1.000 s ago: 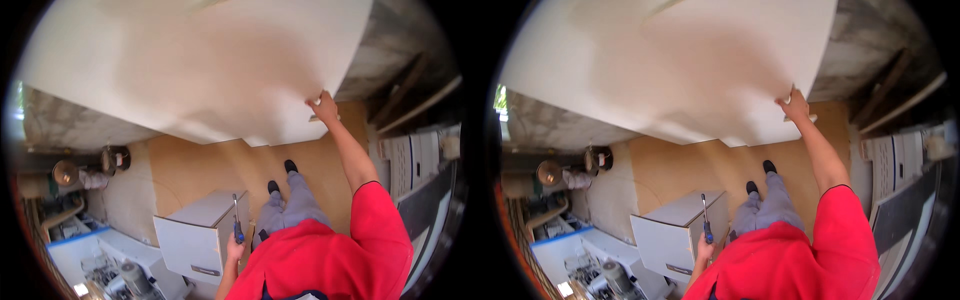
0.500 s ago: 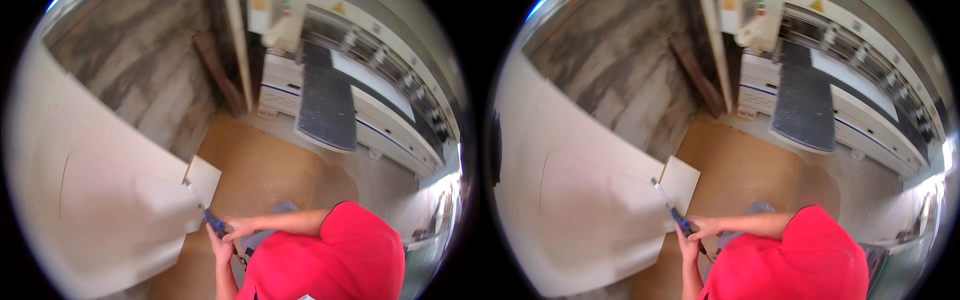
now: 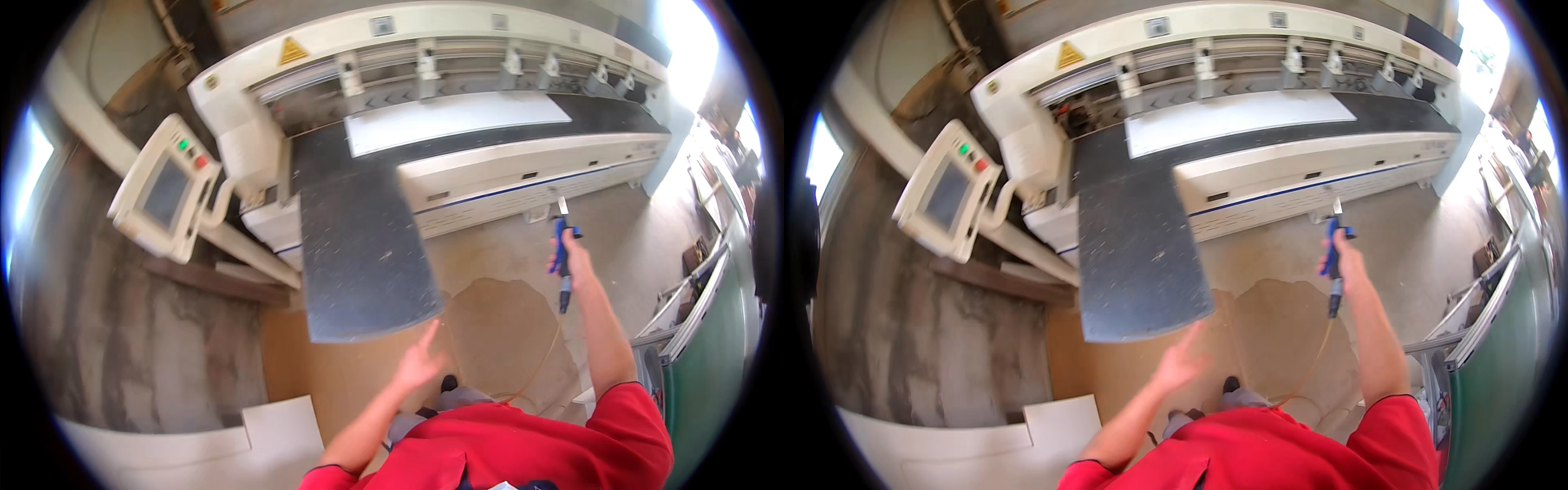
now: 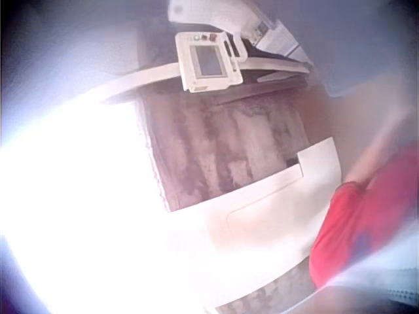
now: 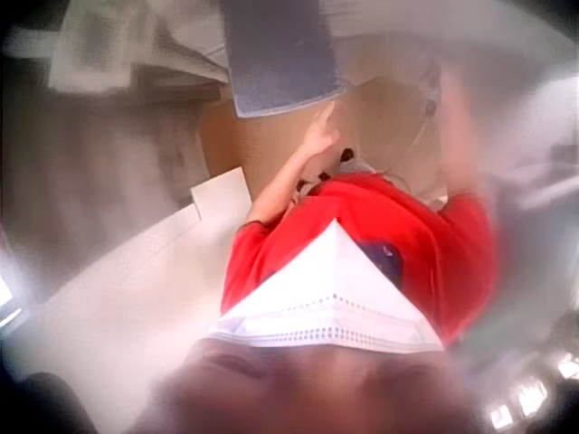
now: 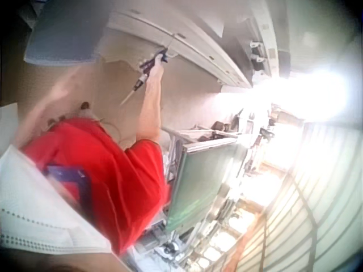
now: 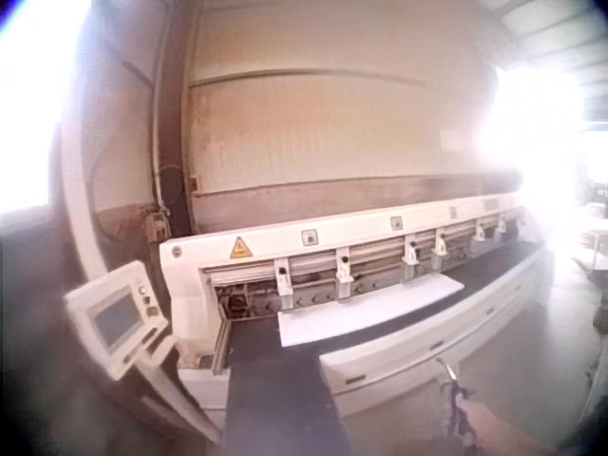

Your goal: The person repeatedly picks up white rectangular panels from a green workbench, carries them to a large machine, places them on the machine's bed, and then returns to the workbench. This cycle is performed multiple times with different panels.

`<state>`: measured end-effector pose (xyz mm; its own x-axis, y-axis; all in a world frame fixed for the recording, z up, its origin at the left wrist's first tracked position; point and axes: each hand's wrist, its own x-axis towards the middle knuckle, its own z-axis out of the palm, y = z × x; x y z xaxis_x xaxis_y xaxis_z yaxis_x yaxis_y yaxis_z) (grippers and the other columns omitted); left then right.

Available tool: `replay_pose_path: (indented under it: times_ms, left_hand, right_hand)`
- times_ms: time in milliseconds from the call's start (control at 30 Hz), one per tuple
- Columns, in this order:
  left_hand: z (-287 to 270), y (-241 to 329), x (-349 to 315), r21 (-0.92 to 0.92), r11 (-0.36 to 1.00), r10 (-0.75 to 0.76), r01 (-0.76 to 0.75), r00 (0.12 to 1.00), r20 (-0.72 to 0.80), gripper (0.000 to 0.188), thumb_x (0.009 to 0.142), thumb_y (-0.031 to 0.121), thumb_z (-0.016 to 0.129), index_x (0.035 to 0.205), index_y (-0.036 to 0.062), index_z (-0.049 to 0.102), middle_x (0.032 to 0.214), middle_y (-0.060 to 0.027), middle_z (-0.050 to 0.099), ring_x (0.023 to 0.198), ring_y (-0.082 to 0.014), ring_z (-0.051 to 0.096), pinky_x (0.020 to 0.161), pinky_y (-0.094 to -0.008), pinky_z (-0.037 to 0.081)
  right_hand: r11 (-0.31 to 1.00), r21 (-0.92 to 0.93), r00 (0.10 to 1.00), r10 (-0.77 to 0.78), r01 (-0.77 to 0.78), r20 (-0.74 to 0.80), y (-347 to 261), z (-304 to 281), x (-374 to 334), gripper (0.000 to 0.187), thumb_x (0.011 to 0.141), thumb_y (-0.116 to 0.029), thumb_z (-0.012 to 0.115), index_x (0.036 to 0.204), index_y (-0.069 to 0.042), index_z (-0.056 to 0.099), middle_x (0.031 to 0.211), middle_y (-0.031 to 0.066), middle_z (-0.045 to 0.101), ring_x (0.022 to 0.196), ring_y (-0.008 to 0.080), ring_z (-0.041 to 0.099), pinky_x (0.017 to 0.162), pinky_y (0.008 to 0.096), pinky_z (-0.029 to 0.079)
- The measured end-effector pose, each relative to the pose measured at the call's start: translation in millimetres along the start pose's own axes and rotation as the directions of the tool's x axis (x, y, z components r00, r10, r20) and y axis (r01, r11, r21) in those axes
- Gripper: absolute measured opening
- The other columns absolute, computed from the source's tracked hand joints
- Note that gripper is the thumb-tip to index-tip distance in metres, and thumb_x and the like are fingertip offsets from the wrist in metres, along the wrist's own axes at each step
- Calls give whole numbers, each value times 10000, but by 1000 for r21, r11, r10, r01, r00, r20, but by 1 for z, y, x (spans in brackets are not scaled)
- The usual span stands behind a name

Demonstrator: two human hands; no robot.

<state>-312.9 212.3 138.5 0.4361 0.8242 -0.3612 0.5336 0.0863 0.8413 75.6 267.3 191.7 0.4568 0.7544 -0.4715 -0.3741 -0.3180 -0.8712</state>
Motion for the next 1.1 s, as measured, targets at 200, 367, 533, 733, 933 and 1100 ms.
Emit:
replay_pose_path:
  times_ms: [200,367,533,733,933,1100]
  left_hand:
    - [-61,-8,244,300,905,372,-301,902,-219,598,782,207,659,1312,-24,506,1329,-247,522,1269,-369,470,1078,-412,371]
    - [-117,39,459,483,865,292,-134,918,-269,669,817,356,651,1351,-2,467,1367,-240,482,1297,-369,433,1077,-409,367]
    - [-118,78,691,653,719,468,-237,860,-203,723,864,468,591,1389,3,416,1457,-198,389,1403,-352,280,1146,-446,246]
    - [-103,126,837,778,615,386,-127,909,-156,892,817,622,575,1418,-2,363,1551,-218,180,1456,-358,103,1183,-477,84]
    - [-94,108,793,783,561,466,-270,884,-29,1074,651,629,735,1392,-54,365,1526,-289,171,1434,-437,116,1169,-510,140]
    - [-77,92,718,771,563,392,-298,917,68,839,652,233,805,1340,-36,407,1495,-284,237,1397,-472,193,1140,-559,186]
  right_hand:
    - [826,-561,996,-3,50,84,-63,-81,68,496,932,-510,552,982,-19,597,591,28,543,504,147,550,494,304,444]
    - [791,-610,986,63,46,155,-89,-53,154,447,947,-444,546,841,-22,645,597,76,612,509,157,574,505,309,427]
    - [604,-790,990,138,-105,-26,-131,-45,288,421,937,-426,569,750,-57,649,633,56,632,519,138,562,502,307,423]
    - [920,-343,975,136,-191,-176,-120,-87,366,347,960,-317,559,1079,10,566,635,49,559,535,148,561,533,301,482]
    - [820,-430,898,438,-379,43,-122,-52,395,288,920,-265,613,1026,2,613,673,38,610,616,129,585,610,289,459]
    - [788,-563,968,222,-249,-118,-118,-77,455,223,893,-295,615,866,-77,647,638,3,604,615,96,576,572,297,464]
